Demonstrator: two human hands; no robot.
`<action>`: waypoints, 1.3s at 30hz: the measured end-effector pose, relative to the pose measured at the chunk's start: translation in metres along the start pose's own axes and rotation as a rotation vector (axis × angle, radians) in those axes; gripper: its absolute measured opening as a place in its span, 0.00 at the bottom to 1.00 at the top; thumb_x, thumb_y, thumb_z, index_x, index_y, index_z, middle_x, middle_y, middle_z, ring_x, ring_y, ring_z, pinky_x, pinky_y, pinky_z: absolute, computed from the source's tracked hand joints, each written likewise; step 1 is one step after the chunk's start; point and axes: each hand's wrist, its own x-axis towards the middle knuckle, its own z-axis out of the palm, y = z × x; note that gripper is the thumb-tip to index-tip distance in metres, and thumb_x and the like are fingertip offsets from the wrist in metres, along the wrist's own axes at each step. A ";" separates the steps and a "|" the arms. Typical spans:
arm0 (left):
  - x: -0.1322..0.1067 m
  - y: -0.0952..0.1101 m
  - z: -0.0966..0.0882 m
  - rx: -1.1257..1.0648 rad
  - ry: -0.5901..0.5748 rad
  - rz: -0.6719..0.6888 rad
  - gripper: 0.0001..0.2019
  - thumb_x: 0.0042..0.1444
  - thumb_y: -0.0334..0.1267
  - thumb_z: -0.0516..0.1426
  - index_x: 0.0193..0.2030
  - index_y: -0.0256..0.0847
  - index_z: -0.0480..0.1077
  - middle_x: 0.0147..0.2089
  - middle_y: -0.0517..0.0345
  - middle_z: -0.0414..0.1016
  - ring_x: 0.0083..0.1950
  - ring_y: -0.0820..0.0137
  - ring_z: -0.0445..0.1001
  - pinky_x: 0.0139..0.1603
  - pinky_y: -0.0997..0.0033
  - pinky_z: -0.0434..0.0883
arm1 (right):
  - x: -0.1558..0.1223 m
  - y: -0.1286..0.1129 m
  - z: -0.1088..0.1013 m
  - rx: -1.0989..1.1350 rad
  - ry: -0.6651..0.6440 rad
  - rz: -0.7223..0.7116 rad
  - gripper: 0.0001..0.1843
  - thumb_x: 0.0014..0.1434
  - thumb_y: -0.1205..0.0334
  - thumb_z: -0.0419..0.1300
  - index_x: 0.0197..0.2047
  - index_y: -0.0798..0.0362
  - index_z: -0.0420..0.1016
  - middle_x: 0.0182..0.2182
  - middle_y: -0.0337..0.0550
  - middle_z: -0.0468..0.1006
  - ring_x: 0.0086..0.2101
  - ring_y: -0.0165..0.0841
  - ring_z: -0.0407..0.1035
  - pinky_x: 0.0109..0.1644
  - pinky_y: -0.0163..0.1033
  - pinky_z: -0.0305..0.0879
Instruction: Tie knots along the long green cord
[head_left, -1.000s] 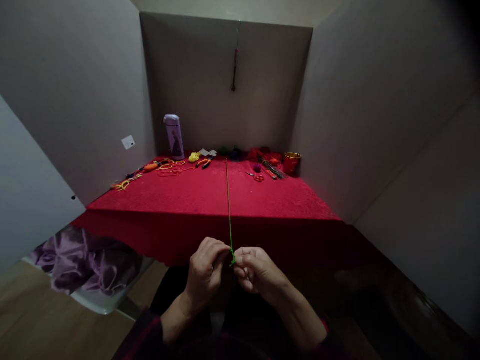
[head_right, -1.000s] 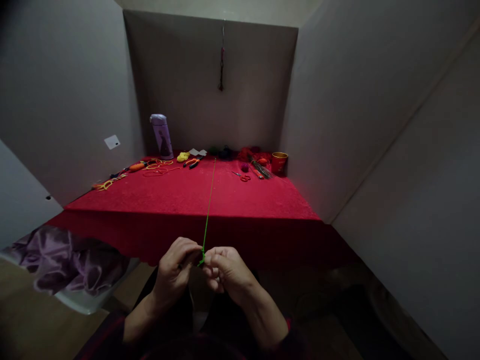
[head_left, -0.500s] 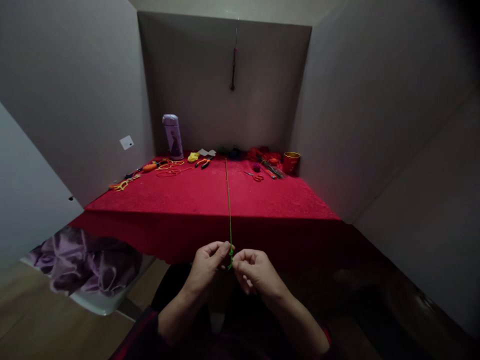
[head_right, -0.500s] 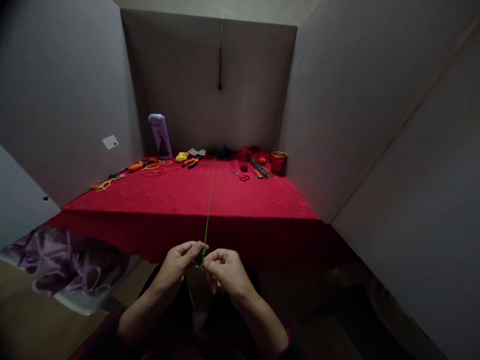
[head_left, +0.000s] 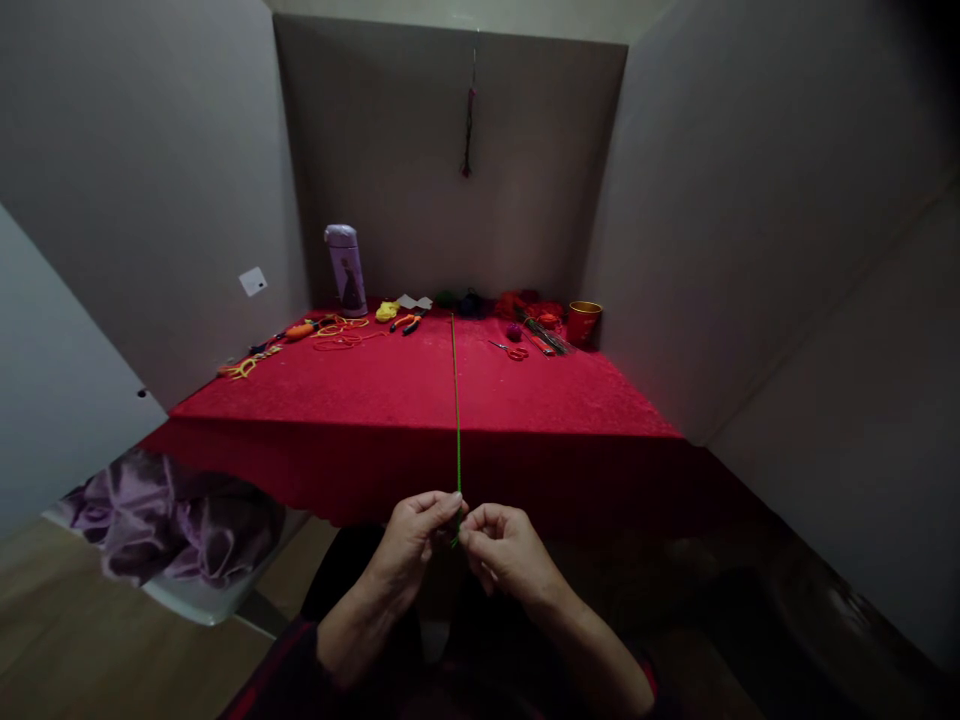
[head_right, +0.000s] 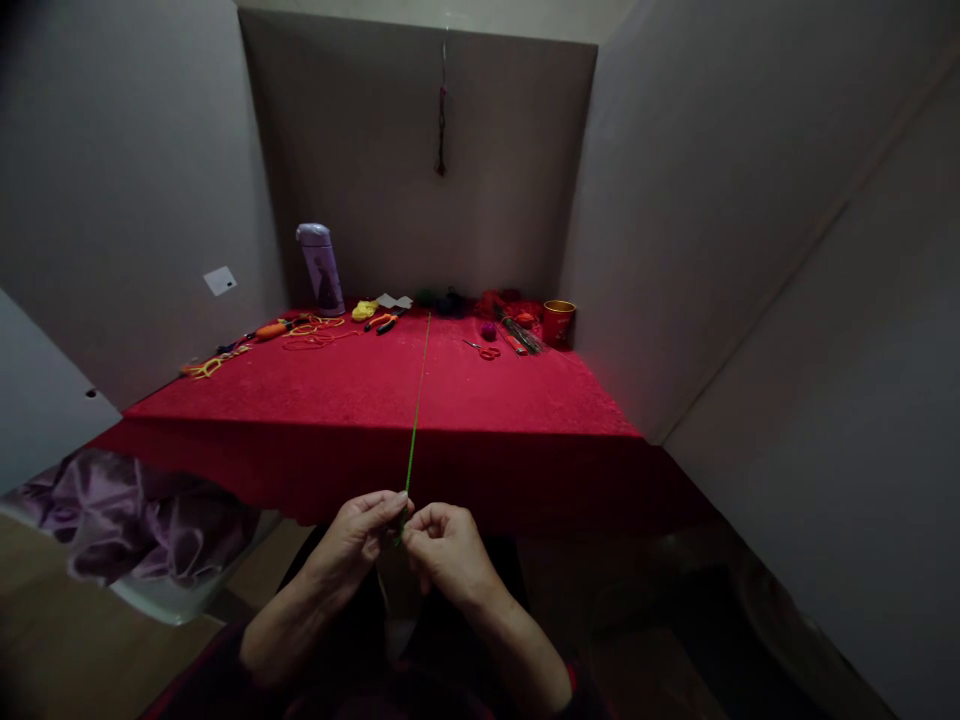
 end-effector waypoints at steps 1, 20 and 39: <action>0.000 0.000 -0.001 -0.014 -0.003 -0.008 0.12 0.43 0.42 0.64 0.27 0.33 0.73 0.21 0.60 0.69 0.22 0.78 0.65 0.22 0.80 0.60 | 0.000 -0.001 -0.002 -0.017 0.000 0.009 0.03 0.47 0.65 0.55 0.24 0.55 0.65 0.12 0.31 0.65 0.11 0.21 0.54 0.13 0.27 0.47; 0.000 -0.005 -0.007 -0.060 -0.120 -0.060 0.10 0.48 0.40 0.62 0.31 0.33 0.76 0.30 0.49 0.77 0.30 0.72 0.72 0.31 0.77 0.66 | 0.031 -0.010 -0.004 0.136 0.025 -0.036 0.13 0.50 0.56 0.61 0.25 0.58 0.68 0.18 0.35 0.65 0.19 0.22 0.56 0.21 0.28 0.48; -0.001 -0.009 -0.005 0.023 0.026 0.030 0.12 0.47 0.44 0.62 0.30 0.35 0.72 0.18 0.60 0.70 0.18 0.74 0.68 0.21 0.76 0.64 | -0.001 0.005 0.006 0.062 -0.020 0.047 0.22 0.50 0.44 0.60 0.28 0.59 0.70 0.20 0.39 0.70 0.17 0.22 0.57 0.18 0.28 0.49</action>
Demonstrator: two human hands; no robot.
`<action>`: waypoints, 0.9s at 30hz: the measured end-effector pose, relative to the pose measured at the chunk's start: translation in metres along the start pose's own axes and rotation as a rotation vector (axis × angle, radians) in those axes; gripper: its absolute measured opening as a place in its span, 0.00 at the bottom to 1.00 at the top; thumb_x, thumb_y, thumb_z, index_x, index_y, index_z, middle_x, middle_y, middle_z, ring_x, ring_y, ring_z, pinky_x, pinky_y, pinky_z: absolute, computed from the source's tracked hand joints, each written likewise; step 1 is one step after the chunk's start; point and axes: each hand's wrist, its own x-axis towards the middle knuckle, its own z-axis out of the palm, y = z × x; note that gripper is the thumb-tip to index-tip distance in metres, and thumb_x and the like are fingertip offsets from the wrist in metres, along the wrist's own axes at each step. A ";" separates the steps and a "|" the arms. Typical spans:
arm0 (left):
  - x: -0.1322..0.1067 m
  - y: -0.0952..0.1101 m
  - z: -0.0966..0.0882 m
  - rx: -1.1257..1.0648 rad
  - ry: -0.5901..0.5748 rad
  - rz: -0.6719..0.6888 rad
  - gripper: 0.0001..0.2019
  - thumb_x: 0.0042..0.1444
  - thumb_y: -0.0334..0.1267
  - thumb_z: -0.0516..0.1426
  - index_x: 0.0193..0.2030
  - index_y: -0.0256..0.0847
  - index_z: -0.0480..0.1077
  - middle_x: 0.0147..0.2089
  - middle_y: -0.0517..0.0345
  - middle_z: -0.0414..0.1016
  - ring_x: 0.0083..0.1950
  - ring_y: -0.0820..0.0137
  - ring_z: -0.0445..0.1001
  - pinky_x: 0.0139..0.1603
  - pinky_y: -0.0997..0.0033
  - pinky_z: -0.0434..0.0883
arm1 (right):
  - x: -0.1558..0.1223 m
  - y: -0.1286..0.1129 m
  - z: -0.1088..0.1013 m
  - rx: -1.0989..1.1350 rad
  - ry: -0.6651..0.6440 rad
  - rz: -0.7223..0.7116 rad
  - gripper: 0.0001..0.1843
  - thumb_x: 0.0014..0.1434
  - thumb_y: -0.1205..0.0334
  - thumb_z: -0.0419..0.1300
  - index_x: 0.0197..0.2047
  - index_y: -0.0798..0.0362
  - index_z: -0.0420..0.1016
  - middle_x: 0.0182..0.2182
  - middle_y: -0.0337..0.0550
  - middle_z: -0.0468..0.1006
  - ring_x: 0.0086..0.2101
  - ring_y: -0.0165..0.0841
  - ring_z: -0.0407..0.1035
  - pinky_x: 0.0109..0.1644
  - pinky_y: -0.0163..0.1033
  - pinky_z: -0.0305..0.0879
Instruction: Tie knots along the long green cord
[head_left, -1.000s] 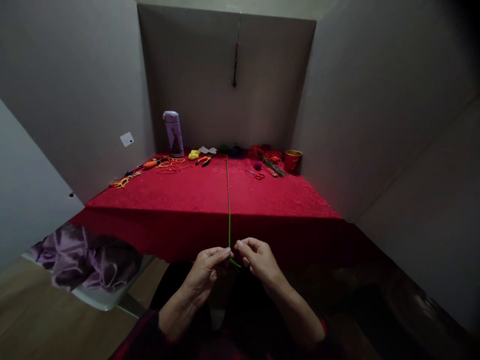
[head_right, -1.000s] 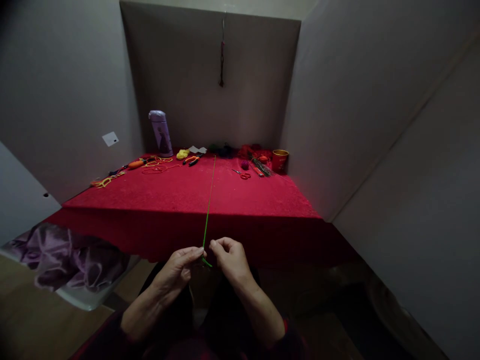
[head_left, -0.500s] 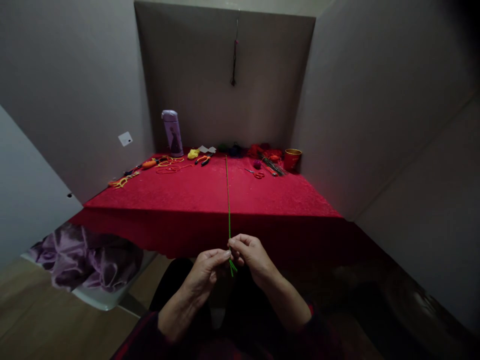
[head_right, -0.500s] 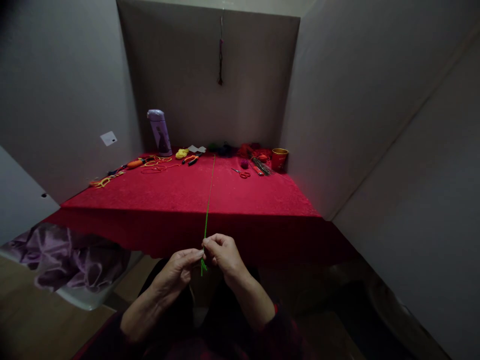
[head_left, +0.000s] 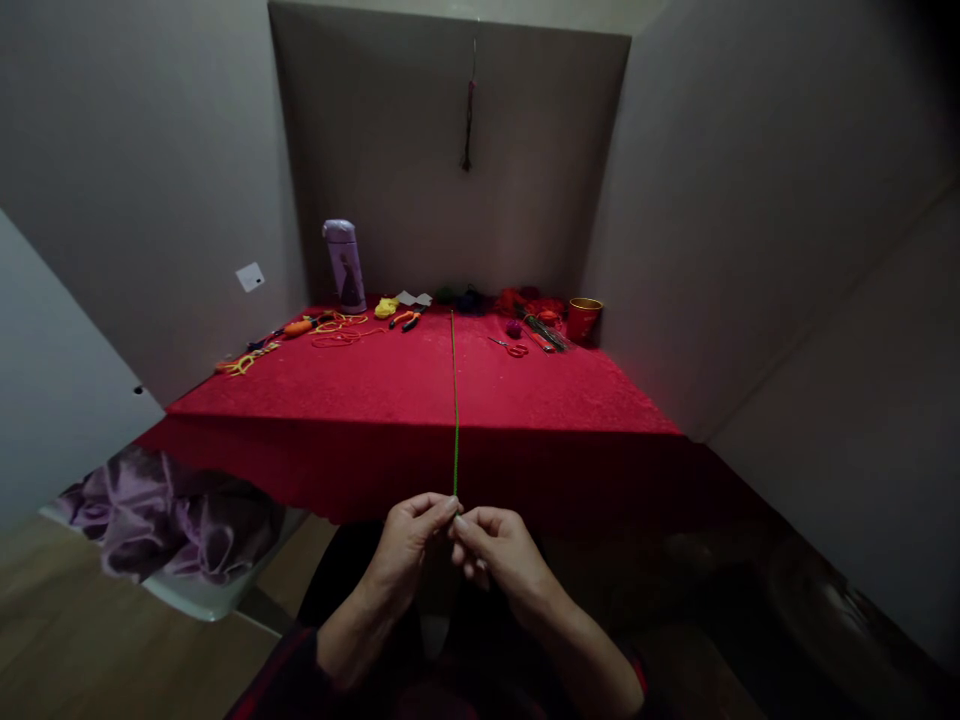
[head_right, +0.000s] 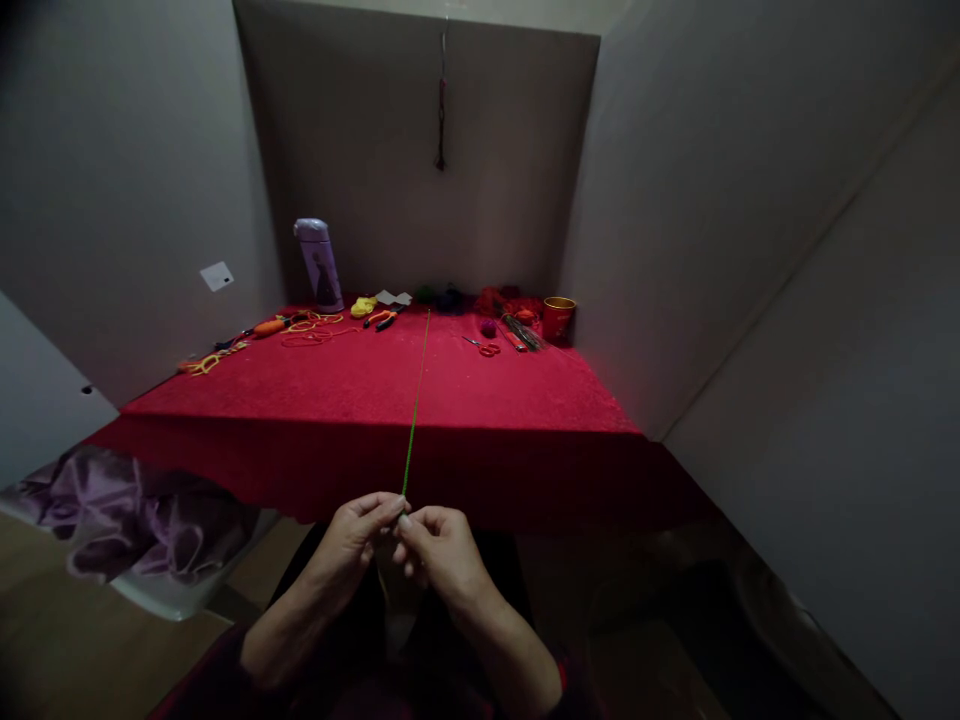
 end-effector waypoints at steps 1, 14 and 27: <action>0.000 0.000 0.001 0.000 -0.006 -0.002 0.13 0.47 0.45 0.62 0.30 0.35 0.72 0.18 0.60 0.71 0.18 0.74 0.68 0.21 0.76 0.64 | -0.001 0.001 0.001 0.024 0.007 -0.012 0.21 0.50 0.46 0.60 0.29 0.59 0.70 0.19 0.37 0.68 0.16 0.22 0.56 0.17 0.28 0.49; -0.004 -0.003 -0.004 -0.016 -0.077 -0.055 0.13 0.43 0.37 0.65 0.34 0.32 0.73 0.22 0.54 0.74 0.22 0.71 0.72 0.25 0.73 0.68 | -0.003 0.008 0.001 0.002 0.050 -0.017 0.18 0.53 0.51 0.57 0.20 0.55 0.63 0.13 0.32 0.59 0.13 0.21 0.51 0.16 0.29 0.43; 0.004 0.000 -0.001 -0.062 -0.106 -0.081 0.15 0.43 0.43 0.65 0.34 0.33 0.72 0.21 0.59 0.70 0.20 0.74 0.69 0.22 0.75 0.66 | -0.005 0.008 0.003 -0.011 0.056 -0.028 0.13 0.52 0.54 0.57 0.26 0.56 0.67 0.16 0.33 0.62 0.14 0.20 0.49 0.18 0.30 0.43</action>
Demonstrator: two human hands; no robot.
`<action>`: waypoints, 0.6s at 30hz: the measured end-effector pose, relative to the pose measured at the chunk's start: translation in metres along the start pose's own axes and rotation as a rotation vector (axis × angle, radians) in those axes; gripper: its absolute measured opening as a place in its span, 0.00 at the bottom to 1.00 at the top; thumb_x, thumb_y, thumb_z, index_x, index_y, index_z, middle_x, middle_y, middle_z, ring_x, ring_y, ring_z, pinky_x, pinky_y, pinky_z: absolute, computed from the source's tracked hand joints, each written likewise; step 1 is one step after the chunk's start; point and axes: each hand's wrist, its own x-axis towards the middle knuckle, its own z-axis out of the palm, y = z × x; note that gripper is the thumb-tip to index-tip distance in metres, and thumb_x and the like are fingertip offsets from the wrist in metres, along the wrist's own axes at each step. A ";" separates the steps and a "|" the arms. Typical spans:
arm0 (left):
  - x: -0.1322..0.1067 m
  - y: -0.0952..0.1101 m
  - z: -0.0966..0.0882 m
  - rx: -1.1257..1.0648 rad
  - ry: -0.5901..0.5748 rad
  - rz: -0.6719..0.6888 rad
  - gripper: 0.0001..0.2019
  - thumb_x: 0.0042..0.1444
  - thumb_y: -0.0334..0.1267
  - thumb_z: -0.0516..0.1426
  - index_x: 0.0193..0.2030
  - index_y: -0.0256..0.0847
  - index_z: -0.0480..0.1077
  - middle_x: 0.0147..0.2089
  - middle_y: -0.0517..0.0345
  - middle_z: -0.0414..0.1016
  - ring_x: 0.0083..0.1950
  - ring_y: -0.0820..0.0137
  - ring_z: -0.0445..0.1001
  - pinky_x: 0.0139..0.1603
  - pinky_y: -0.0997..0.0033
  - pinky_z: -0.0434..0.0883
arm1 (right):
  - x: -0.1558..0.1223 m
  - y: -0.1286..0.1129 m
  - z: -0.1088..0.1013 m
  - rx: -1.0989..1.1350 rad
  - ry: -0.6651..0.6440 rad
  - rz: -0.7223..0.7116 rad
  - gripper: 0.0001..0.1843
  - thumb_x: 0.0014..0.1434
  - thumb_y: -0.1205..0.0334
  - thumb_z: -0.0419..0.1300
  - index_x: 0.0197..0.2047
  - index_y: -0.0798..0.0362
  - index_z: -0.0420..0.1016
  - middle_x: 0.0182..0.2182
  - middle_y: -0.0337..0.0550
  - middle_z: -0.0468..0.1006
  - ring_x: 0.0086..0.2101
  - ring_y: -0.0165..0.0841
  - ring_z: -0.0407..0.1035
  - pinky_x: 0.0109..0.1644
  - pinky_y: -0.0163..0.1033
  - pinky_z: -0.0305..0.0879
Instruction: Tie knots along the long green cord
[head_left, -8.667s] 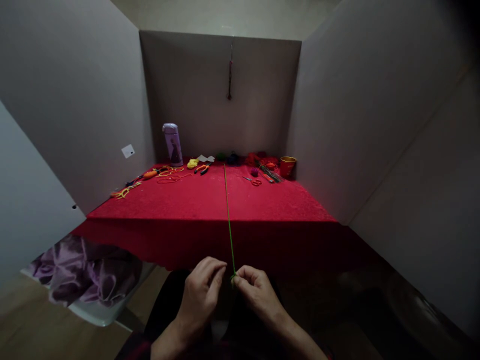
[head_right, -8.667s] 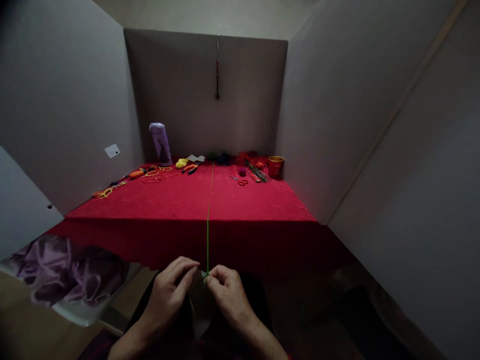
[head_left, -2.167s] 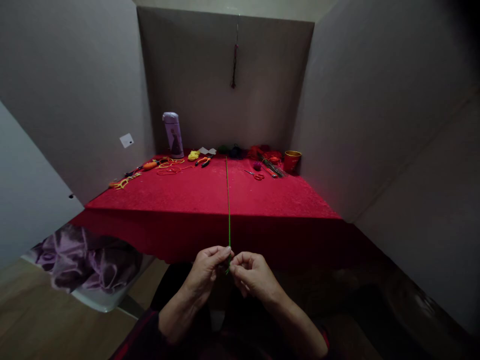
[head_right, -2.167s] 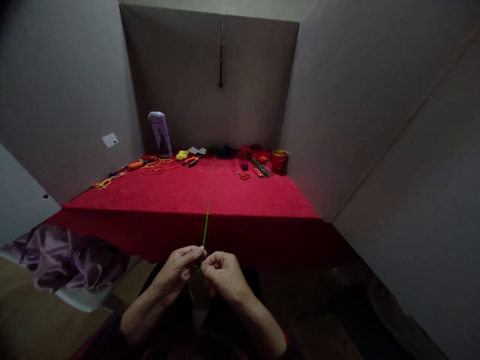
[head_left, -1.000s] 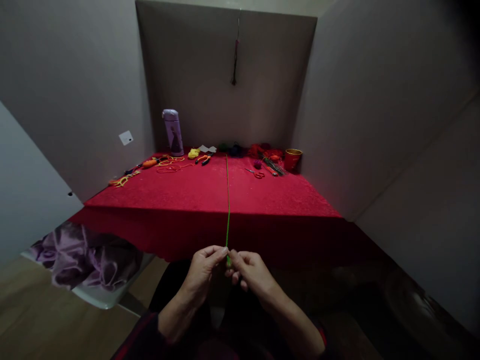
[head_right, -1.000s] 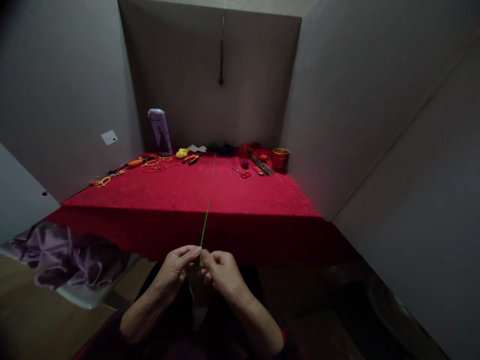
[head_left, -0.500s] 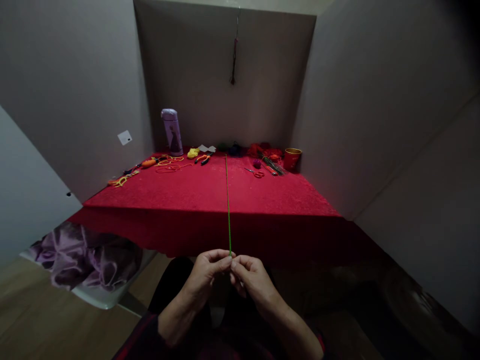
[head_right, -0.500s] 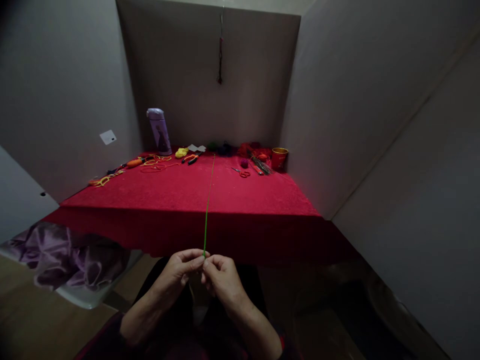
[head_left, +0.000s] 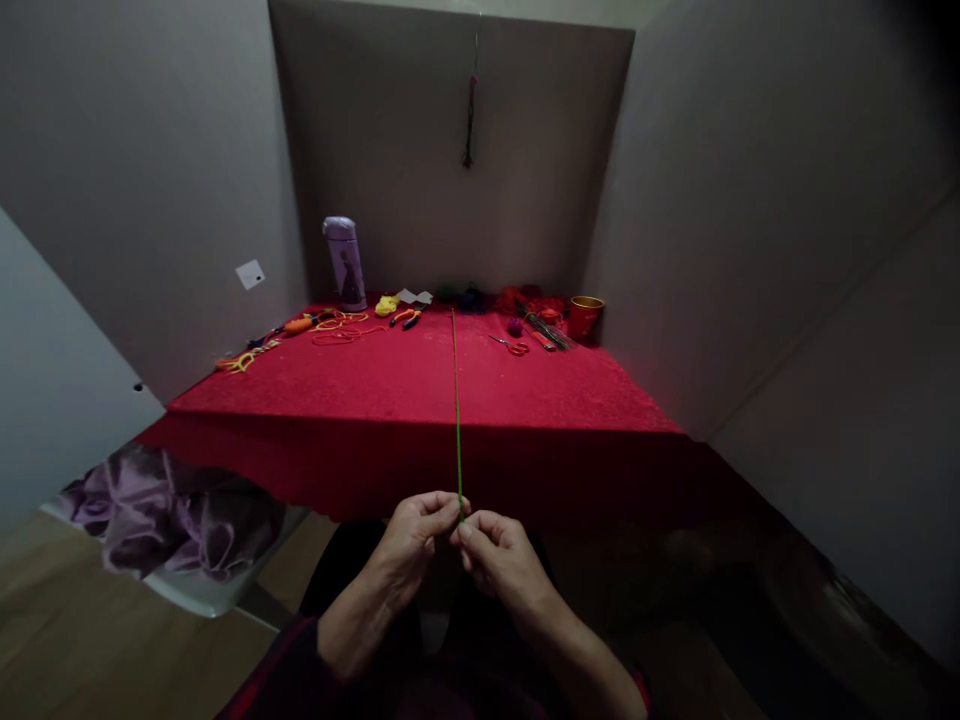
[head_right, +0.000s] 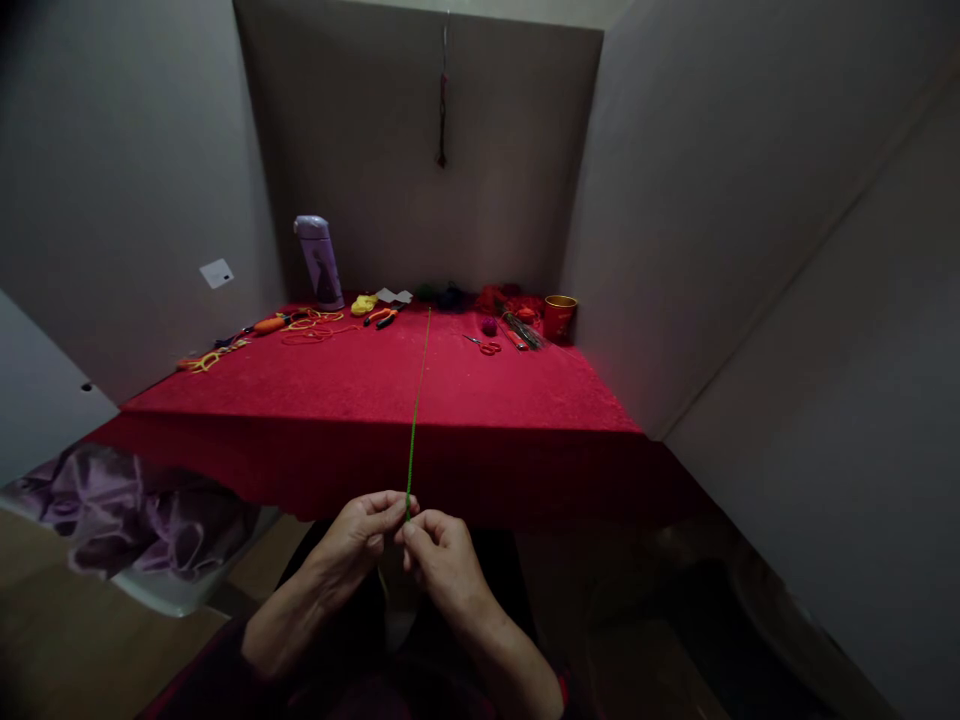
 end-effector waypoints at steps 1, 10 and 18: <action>-0.001 0.001 0.001 0.002 0.005 -0.001 0.16 0.45 0.44 0.64 0.35 0.32 0.73 0.22 0.58 0.70 0.20 0.73 0.69 0.23 0.75 0.66 | 0.000 0.000 0.000 0.011 0.003 0.005 0.13 0.52 0.54 0.57 0.27 0.57 0.68 0.16 0.33 0.62 0.14 0.20 0.49 0.18 0.30 0.43; -0.006 -0.003 0.001 0.029 -0.011 -0.021 0.12 0.44 0.38 0.64 0.35 0.32 0.73 0.24 0.54 0.74 0.21 0.71 0.72 0.24 0.73 0.68 | 0.000 0.004 0.001 0.052 -0.025 0.017 0.18 0.53 0.50 0.57 0.22 0.55 0.62 0.14 0.32 0.59 0.14 0.21 0.48 0.18 0.30 0.42; 0.000 -0.001 0.001 0.026 0.104 -0.069 0.12 0.36 0.36 0.67 0.26 0.32 0.72 0.19 0.59 0.69 0.18 0.74 0.68 0.20 0.76 0.65 | -0.003 0.009 0.005 -0.084 0.000 -0.142 0.15 0.56 0.55 0.54 0.23 0.55 0.61 0.18 0.34 0.60 0.19 0.23 0.51 0.23 0.31 0.47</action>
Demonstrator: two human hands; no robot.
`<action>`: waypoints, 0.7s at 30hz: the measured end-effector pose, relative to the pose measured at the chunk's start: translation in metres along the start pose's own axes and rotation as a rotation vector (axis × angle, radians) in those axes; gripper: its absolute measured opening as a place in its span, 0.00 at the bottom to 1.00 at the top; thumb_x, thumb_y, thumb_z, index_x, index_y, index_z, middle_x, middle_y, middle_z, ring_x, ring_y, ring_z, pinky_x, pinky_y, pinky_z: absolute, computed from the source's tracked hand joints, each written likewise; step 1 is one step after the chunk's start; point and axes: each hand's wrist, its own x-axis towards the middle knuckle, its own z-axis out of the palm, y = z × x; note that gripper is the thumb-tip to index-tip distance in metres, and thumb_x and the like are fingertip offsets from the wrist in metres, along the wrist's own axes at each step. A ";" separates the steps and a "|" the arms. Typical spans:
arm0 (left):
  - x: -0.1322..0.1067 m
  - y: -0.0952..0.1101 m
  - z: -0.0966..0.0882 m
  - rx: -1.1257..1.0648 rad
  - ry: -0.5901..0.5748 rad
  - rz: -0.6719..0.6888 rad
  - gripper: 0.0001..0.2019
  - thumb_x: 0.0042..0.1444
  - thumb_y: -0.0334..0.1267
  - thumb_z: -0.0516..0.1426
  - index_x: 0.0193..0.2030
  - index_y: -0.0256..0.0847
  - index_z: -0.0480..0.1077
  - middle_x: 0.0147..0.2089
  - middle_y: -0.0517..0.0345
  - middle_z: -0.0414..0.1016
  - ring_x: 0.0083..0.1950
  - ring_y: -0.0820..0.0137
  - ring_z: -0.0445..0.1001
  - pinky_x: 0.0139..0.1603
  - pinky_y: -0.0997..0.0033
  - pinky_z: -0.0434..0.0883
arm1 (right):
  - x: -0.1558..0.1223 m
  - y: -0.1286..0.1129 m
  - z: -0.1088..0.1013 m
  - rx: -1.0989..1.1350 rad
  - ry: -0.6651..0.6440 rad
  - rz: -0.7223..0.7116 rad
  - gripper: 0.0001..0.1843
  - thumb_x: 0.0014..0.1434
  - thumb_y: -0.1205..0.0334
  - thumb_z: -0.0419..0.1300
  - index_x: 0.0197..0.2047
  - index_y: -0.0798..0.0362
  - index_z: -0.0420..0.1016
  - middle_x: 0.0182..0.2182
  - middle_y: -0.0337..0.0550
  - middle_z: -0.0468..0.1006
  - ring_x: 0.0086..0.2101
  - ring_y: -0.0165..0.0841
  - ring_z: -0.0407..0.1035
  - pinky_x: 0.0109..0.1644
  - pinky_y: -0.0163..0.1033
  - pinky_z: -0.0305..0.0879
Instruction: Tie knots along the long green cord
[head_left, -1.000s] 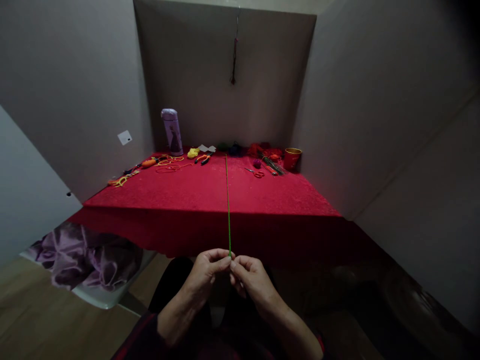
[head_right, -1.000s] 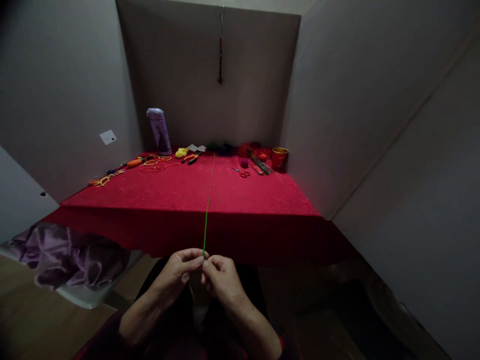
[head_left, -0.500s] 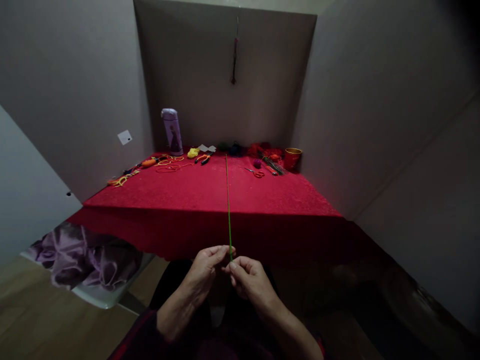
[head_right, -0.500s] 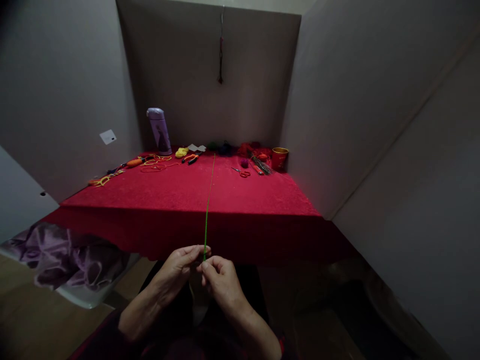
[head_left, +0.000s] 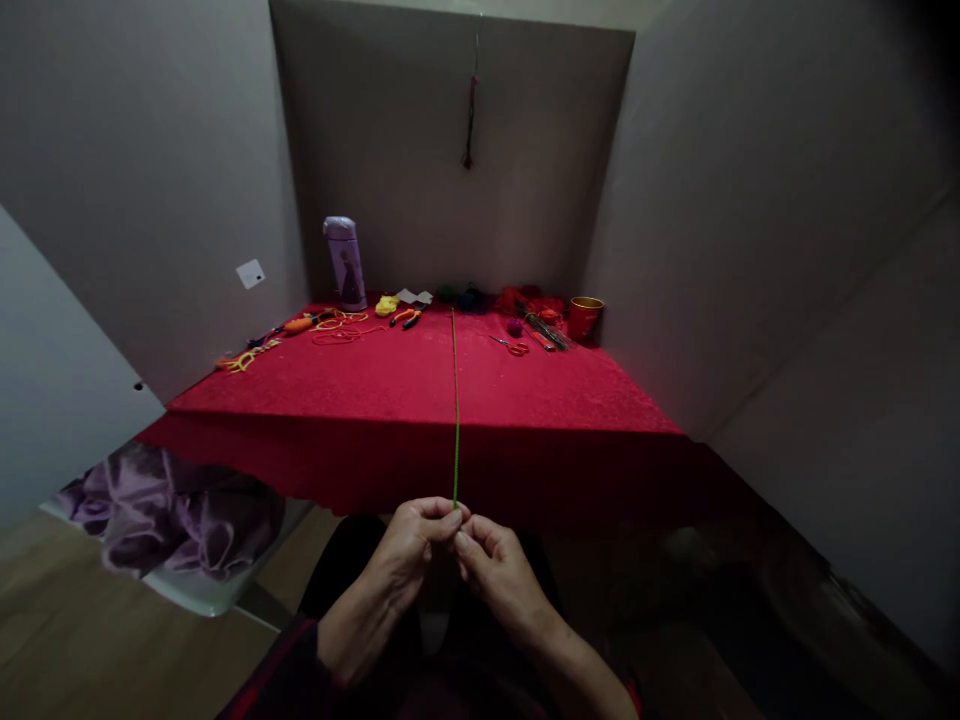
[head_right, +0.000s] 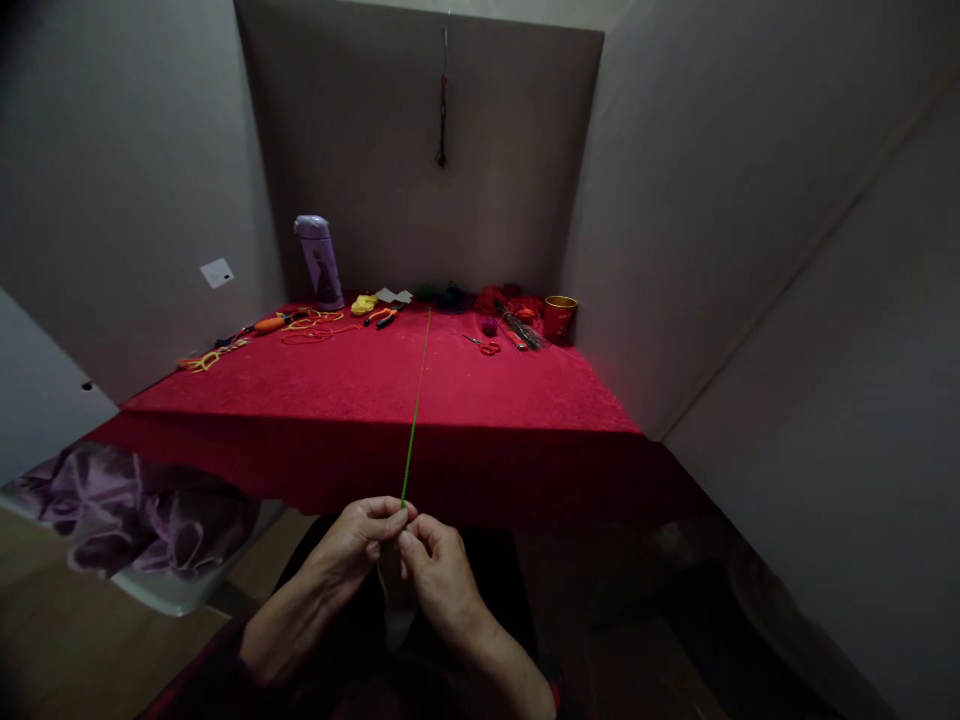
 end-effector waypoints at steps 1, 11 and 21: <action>0.000 0.001 0.000 -0.001 0.010 -0.004 0.12 0.35 0.36 0.67 0.25 0.32 0.72 0.18 0.59 0.69 0.18 0.75 0.67 0.20 0.77 0.64 | -0.001 0.000 0.001 -0.020 0.005 -0.020 0.15 0.56 0.56 0.54 0.23 0.55 0.61 0.18 0.34 0.60 0.20 0.24 0.51 0.23 0.31 0.48; -0.003 0.003 -0.004 0.024 -0.032 0.008 0.14 0.39 0.36 0.66 0.33 0.32 0.73 0.26 0.54 0.74 0.23 0.70 0.72 0.23 0.72 0.69 | 0.005 0.013 0.000 -0.019 0.045 -0.005 0.16 0.57 0.57 0.54 0.22 0.55 0.60 0.17 0.34 0.59 0.20 0.24 0.51 0.24 0.31 0.48; -0.002 0.009 -0.001 0.018 -0.050 0.101 0.12 0.45 0.39 0.64 0.33 0.32 0.74 0.26 0.55 0.73 0.29 0.72 0.71 0.32 0.75 0.67 | 0.024 0.002 -0.017 -0.103 0.210 -0.074 0.17 0.58 0.52 0.52 0.29 0.56 0.72 0.24 0.41 0.70 0.25 0.29 0.62 0.28 0.33 0.57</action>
